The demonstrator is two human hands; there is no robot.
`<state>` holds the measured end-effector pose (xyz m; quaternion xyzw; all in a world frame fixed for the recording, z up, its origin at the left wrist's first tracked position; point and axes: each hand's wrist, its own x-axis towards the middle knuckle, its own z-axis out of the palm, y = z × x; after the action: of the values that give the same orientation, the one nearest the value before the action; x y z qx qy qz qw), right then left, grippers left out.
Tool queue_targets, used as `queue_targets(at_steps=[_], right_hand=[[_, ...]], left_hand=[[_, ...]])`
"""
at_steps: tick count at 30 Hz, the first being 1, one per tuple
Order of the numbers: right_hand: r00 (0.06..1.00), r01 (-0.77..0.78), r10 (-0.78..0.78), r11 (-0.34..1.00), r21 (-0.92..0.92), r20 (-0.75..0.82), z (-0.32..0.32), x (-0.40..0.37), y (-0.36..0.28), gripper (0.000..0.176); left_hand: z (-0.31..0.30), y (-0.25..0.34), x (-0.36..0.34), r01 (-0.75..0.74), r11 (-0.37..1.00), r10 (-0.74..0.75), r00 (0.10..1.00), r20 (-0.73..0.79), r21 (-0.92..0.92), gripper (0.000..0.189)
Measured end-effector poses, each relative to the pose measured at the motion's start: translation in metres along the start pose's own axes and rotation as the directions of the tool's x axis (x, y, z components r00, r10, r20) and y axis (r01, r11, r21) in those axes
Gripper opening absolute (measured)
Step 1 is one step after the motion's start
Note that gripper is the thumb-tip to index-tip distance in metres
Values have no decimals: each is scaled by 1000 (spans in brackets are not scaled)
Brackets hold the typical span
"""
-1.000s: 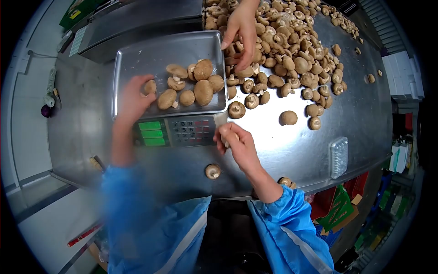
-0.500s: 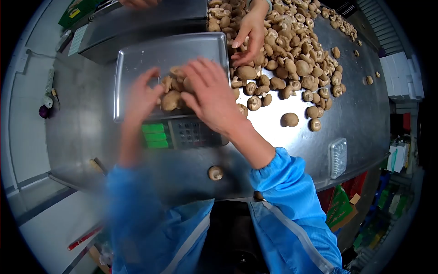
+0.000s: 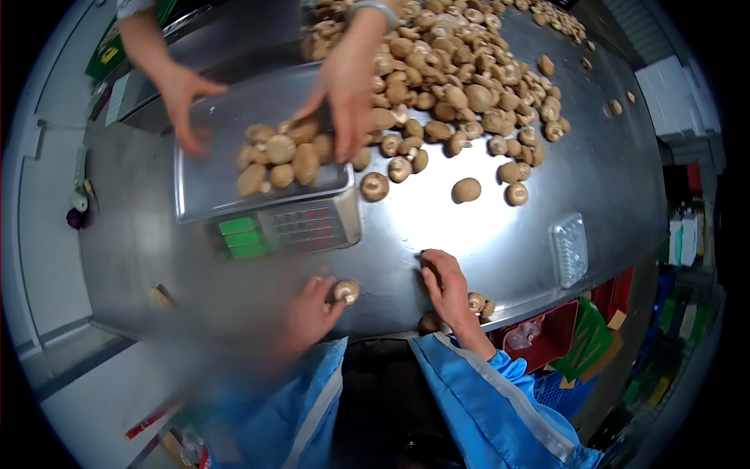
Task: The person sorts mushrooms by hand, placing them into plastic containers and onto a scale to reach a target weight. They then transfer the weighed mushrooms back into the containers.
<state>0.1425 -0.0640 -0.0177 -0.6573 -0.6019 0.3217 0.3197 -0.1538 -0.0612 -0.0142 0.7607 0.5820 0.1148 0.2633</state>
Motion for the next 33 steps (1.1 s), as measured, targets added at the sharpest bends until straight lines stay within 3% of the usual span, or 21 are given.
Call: queue_targets(at_steps=[2,5,8,9,13,17,20,23,26,29,31,32,33], right_hand=[[991,-43,38,999,-31,-128,-24,-8,7,28],[945,-60,-6,980,-192,-328,-71,-3,36,34],[874,-127,-89,907,-401,-477,-136,3,80,48],[861,-154,-112,872,-464,-496,-160,4,95,53],[884,-362,68,728,-583,-463,-236,-15,164,75],[912,-409,287,656,-635,-292,-280,-41,215,94],[886,-463,380,694,-552,-265,-295,-35,194,103],[876,-482,394,691,-539,-278,-297,-29,193,104],[864,-503,378,675,-540,-332,-291,-25,187,103],[870,-488,336,698,-525,-361,-291,-27,192,103],[855,-507,332,696,-508,-398,-287,-27,191,103],[846,-523,357,696,-491,-396,-288,-27,189,104],[839,-535,377,701,-472,-392,-289,-25,187,105]], left_hand=[[24,24,-8,122,990,-118,991,57,-75,52],[49,11,-4,119,972,-127,991,-30,-204,35],[39,22,17,186,973,-172,979,106,-137,30],[38,31,25,129,979,-120,991,65,-158,27],[32,82,72,-12,973,7,1000,-23,-230,21],[48,112,99,-64,970,64,998,-7,-235,28],[50,126,100,-253,965,249,967,-51,-74,39],[68,123,108,-329,939,315,940,-128,-102,48],[83,120,135,-284,942,254,951,-176,-179,43],[83,113,174,-140,973,101,973,-206,-185,37],[57,155,179,-66,929,-34,965,-261,-365,32],[67,149,185,-141,962,39,918,-396,-233,34],[54,170,180,-119,944,9,941,-339,-306,35]])
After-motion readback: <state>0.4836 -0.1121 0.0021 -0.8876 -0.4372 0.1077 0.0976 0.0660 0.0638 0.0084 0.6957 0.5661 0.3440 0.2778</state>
